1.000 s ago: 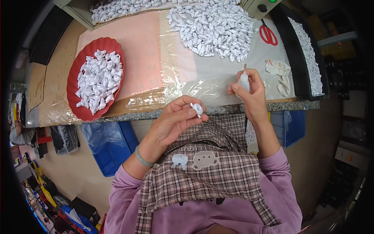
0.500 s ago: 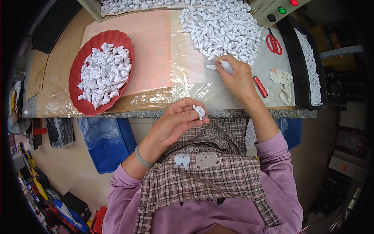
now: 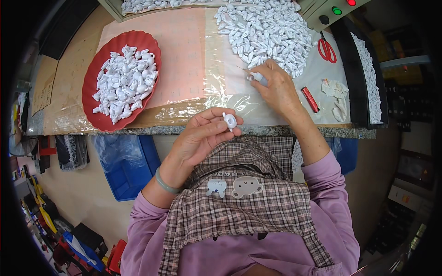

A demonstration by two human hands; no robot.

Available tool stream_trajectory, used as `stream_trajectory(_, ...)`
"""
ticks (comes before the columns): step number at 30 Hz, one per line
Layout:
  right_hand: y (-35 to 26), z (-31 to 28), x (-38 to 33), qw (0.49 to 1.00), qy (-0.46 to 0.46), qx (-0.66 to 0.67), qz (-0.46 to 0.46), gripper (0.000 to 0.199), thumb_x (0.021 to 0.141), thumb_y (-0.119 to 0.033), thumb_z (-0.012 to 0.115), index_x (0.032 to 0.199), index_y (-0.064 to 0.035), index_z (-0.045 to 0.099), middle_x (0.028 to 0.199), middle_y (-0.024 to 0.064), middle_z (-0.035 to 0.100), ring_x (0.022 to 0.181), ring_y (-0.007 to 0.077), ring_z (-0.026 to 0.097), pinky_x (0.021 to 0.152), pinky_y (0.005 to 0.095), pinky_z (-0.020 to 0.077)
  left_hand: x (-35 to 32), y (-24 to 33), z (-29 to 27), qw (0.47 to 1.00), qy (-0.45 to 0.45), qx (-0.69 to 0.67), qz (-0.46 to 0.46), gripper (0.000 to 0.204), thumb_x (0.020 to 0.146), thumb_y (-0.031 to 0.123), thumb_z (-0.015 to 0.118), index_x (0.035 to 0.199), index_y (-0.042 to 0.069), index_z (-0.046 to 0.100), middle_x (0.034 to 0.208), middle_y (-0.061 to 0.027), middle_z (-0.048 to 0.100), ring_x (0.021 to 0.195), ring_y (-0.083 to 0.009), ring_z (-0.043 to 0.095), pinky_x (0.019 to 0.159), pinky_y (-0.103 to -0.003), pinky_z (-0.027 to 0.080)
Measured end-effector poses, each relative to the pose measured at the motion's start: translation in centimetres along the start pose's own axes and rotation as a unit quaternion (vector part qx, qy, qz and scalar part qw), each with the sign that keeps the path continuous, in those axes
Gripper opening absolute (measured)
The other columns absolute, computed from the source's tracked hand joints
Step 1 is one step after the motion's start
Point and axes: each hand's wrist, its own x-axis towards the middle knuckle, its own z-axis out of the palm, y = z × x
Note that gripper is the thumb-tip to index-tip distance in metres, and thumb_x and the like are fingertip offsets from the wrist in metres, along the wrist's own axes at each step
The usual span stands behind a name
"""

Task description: Assembling and applying liquid sealant to small white plastic components at a factory workbench.

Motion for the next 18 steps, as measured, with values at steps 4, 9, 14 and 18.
stream_trajectory(4, -1.1, -1.0, -1.0, 0.994, 0.006, 0.113, -0.004, 0.017, 0.079, -0.006, 0.068, 0.094, -0.0029, 0.062, 0.081, 0.0074, 0.062, 0.067, 0.0221, 0.060, 0.065, 0.0305, 0.0473, -0.1, 0.3, -0.5, 1.000, 0.004, 0.008, 0.015, 0.028, 0.090, 0.004, 0.059, 0.116, -0.003, 0.056, 0.108, -0.0172, 0.063, 0.095, -0.0222, 0.066, 0.082, -0.027, 0.057)
stream_trajectory(9, -3.5, -3.3, -3.7, 0.928, -0.094, 0.340, 0.118, 0.011, 0.084, -0.004, 0.067, 0.093, -0.0009, 0.063, 0.078, 0.0013, 0.061, 0.062, 0.0045, 0.053, 0.054, 0.0197, 0.0421, 0.2, 0.4, 0.0, 0.999, 0.004, 0.035, 0.018, 0.029, 0.089, 0.005, 0.061, 0.116, -0.003, 0.056, 0.107, -0.0165, 0.064, 0.094, -0.0218, 0.067, 0.081, -0.027, 0.056)
stream_trajectory(14, -4.7, -3.6, -6.1, 0.892, -0.089, 0.423, 0.133, 0.012, 0.085, -0.004, 0.065, 0.097, -0.0003, 0.064, 0.073, 0.0025, 0.061, 0.059, 0.0052, 0.053, 0.052, 0.0190, 0.0425, 0.3, -0.2, 0.3, 0.997, 0.008, 0.070, 0.014, 0.030, 0.088, 0.007, 0.063, 0.115, -0.003, 0.057, 0.106, -0.0159, 0.064, 0.092, -0.0211, 0.067, 0.080, -0.027, 0.056)
stream_trajectory(18, -5.6, -3.4, -7.0, 0.891, -0.074, 0.430, 0.128, 0.011, 0.085, -0.001, 0.065, 0.095, 0.0006, 0.063, 0.076, 0.0043, 0.063, 0.061, 0.0066, 0.057, 0.054, 0.0197, 0.0450, 0.4, -0.7, 0.6, 0.996, 0.008, 0.090, 0.023, 0.029, 0.088, 0.005, 0.063, 0.115, -0.003, 0.058, 0.104, -0.0142, 0.065, 0.091, -0.0206, 0.067, 0.080, -0.026, 0.055)
